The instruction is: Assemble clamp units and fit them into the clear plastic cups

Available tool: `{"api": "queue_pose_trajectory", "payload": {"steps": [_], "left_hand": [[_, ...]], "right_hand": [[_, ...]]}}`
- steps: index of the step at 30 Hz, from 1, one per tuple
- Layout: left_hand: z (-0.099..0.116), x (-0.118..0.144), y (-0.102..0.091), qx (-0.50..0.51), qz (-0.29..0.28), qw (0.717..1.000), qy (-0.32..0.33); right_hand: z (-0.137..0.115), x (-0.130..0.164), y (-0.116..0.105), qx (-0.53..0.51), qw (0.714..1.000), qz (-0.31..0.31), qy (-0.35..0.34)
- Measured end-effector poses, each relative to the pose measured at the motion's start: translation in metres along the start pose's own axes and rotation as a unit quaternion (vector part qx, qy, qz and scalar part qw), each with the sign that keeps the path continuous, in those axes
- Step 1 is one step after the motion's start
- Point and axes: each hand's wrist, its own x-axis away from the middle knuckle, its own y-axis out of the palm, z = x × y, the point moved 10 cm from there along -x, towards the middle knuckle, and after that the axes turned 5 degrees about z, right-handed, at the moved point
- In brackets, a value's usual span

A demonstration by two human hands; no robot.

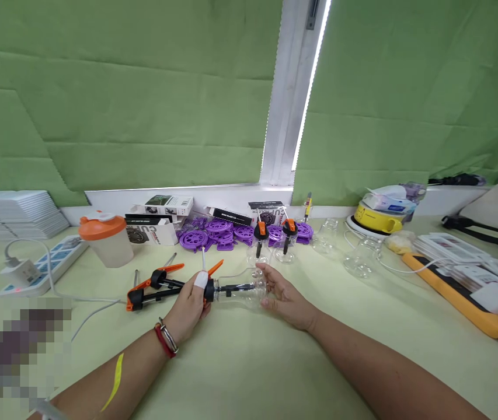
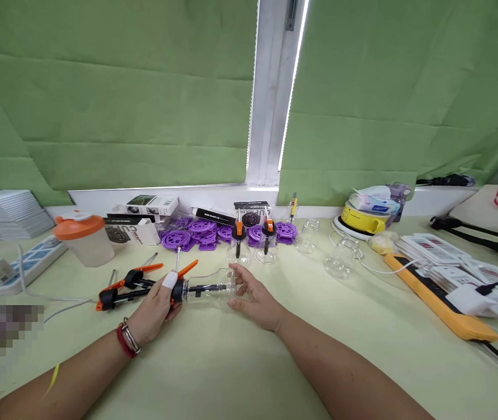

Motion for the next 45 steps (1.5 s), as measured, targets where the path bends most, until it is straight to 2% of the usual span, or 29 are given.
{"api": "queue_pose_trajectory", "payload": {"steps": [3,10,17,23,28,33,40,45], "left_hand": [[0.000,0.000,-0.001,-0.012,0.000,1.000,0.007],[0.005,0.003,0.003,-0.038,-0.035,0.997,0.051],[-0.001,-0.002,-0.001,-0.009,-0.011,0.999,0.031],[0.006,0.002,-0.001,-0.004,-0.007,1.000,0.028],[0.006,0.001,-0.001,-0.029,-0.017,0.998,0.044],[0.006,0.001,0.001,-0.025,-0.018,0.999,0.045],[0.012,0.004,0.000,0.002,0.005,1.000,0.016],[0.010,0.003,0.001,0.004,0.001,1.000,0.019]], "right_hand": [[-0.001,0.000,-0.001,0.015,1.000,-0.001,0.005],[0.001,0.000,0.004,-0.064,0.996,-0.010,0.068],[-0.002,0.002,0.001,-0.010,1.000,-0.010,0.016],[-0.007,0.003,0.002,0.017,0.999,-0.015,-0.022],[-0.001,0.002,-0.001,0.034,0.999,-0.013,-0.004],[0.015,0.001,-0.001,0.000,0.999,-0.014,0.037],[-0.003,0.003,0.002,0.026,1.000,-0.012,-0.011],[-0.004,0.002,0.002,0.026,1.000,-0.007,-0.008]]}}
